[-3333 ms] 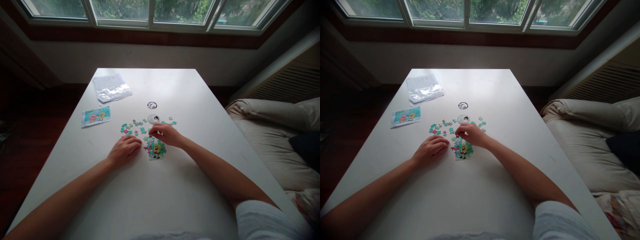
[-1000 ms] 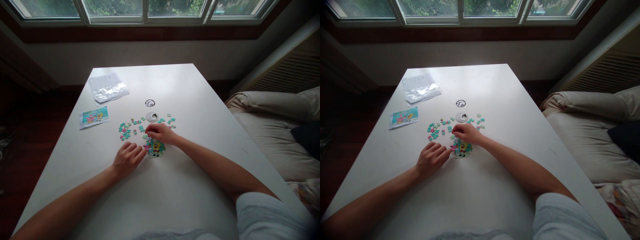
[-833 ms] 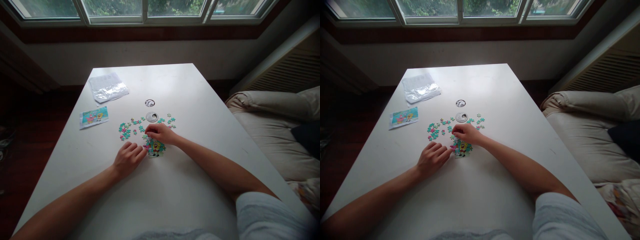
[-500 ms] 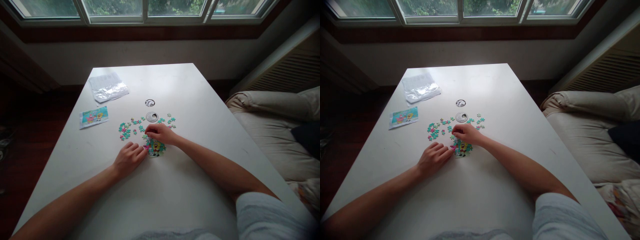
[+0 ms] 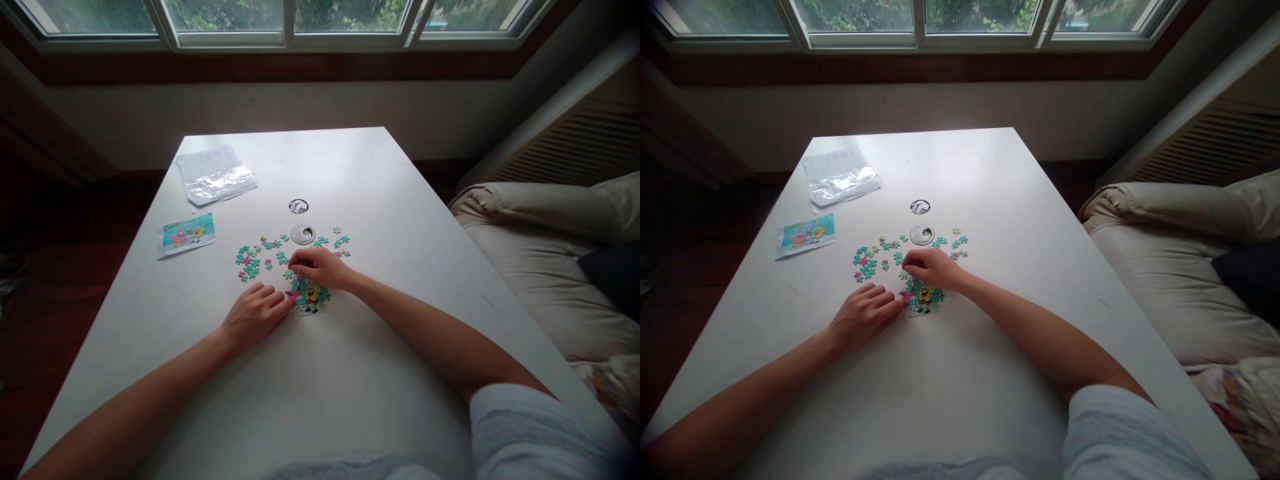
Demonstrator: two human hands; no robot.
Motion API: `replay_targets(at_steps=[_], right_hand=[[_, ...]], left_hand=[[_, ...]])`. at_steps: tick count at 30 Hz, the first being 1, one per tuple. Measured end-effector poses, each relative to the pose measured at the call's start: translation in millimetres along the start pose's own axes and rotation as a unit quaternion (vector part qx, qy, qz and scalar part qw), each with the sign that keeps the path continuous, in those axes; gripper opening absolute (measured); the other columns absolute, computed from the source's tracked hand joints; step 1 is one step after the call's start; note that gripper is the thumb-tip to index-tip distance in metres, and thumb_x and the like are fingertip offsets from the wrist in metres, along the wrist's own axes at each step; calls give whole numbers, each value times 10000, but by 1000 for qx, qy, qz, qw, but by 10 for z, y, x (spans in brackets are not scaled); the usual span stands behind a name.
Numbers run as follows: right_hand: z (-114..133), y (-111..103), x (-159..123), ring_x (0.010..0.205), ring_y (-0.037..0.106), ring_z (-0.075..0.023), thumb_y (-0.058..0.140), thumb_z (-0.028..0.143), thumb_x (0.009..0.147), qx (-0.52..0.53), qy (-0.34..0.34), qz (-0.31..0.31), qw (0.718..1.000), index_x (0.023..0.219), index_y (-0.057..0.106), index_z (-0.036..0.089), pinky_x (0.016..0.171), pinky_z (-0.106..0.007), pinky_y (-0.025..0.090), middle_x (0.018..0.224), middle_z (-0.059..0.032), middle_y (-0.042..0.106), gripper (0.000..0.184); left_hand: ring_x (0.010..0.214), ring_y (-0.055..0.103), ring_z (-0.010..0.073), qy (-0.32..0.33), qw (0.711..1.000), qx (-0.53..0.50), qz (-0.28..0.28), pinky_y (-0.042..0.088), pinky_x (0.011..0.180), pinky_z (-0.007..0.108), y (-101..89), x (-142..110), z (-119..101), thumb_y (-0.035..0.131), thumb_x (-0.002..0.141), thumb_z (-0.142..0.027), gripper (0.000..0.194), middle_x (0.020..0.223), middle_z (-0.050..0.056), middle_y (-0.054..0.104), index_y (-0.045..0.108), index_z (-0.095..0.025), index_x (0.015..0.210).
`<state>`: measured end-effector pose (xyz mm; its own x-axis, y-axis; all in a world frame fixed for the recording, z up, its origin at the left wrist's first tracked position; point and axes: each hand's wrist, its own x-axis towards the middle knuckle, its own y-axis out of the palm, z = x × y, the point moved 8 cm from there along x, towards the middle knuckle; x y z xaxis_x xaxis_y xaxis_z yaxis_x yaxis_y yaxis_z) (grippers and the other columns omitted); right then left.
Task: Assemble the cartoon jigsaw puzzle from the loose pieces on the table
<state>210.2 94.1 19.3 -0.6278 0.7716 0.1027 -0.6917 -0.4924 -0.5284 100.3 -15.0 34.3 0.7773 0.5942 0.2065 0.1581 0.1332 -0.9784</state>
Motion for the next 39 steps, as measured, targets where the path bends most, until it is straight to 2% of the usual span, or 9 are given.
replay_targets(at_steps=[3,7,10,20,28,31,33,36,39], right_hand=[[1,3,0,612,456,-95,599,251,898,-1,-1,0,1000,914,720,160,612,-227,337,650,37,555,152],[-14,12,3,620,459,-97,598,259,903,1,-4,1,1000,915,718,159,615,-228,339,661,34,565,157],[-29,14,7,615,454,-96,600,263,902,0,-6,-1,1000,917,720,160,609,-227,336,664,35,568,159],[-39,7,5,620,450,-97,597,272,904,-1,-5,-2,1000,922,723,160,611,-230,333,675,30,577,170],[-39,3,7,619,455,-96,601,267,900,-3,-4,-3,1000,930,726,161,608,-228,335,681,30,580,167],[-37,3,8,624,467,-99,598,267,901,5,-7,0,1000,930,726,158,610,-228,345,692,24,593,171],[-35,4,10,637,481,-104,596,274,905,12,-9,3,1000,936,725,157,619,-229,354,702,18,604,178],[-36,10,14,643,486,-108,595,282,904,17,-7,7,1000,939,724,156,621,-229,355,700,15,603,183],[-42,17,18,627,473,-105,600,288,900,13,-3,8,1000,935,723,159,616,-228,348,679,23,586,181]], left_hand=[[787,537,200,-4,1000,-8,6,391,728,378,-17,12,-6,479,1036,-238,170,855,32,651,644,-198,1042],[1010,581,238,5,1000,-26,7,451,852,404,-69,32,-38,518,1009,-221,148,1112,71,688,651,-187,1063],[1128,579,247,16,999,-41,11,466,930,416,-96,37,-70,511,1007,-204,164,1216,68,682,664,-188,1062],[1162,614,231,20,997,-77,-10,487,986,415,-101,-14,-51,500,1010,-214,251,1303,53,687,672,-213,1193],[1175,599,244,-5,996,-94,-5,469,1009,434,-86,-1,-61,515,991,-201,239,1293,51,690,675,-211,1168],[1170,599,227,-30,991,-129,-29,471,1012,416,-65,-12,53,512,1001,-215,240,1259,37,708,674,-240,1176],[1163,599,222,-68,987,-136,-57,473,1008,412,-57,-17,215,522,1000,-221,230,1226,30,719,680,-256,1163],[1134,598,235,-176,972,-105,-114,443,1038,454,-68,-47,568,538,996,-253,178,1189,28,717,704,-258,1058],[1165,561,275,-270,953,-70,-121,433,1015,479,-31,-87,835,582,968,-300,208,1214,59,690,697,-253,1135]])
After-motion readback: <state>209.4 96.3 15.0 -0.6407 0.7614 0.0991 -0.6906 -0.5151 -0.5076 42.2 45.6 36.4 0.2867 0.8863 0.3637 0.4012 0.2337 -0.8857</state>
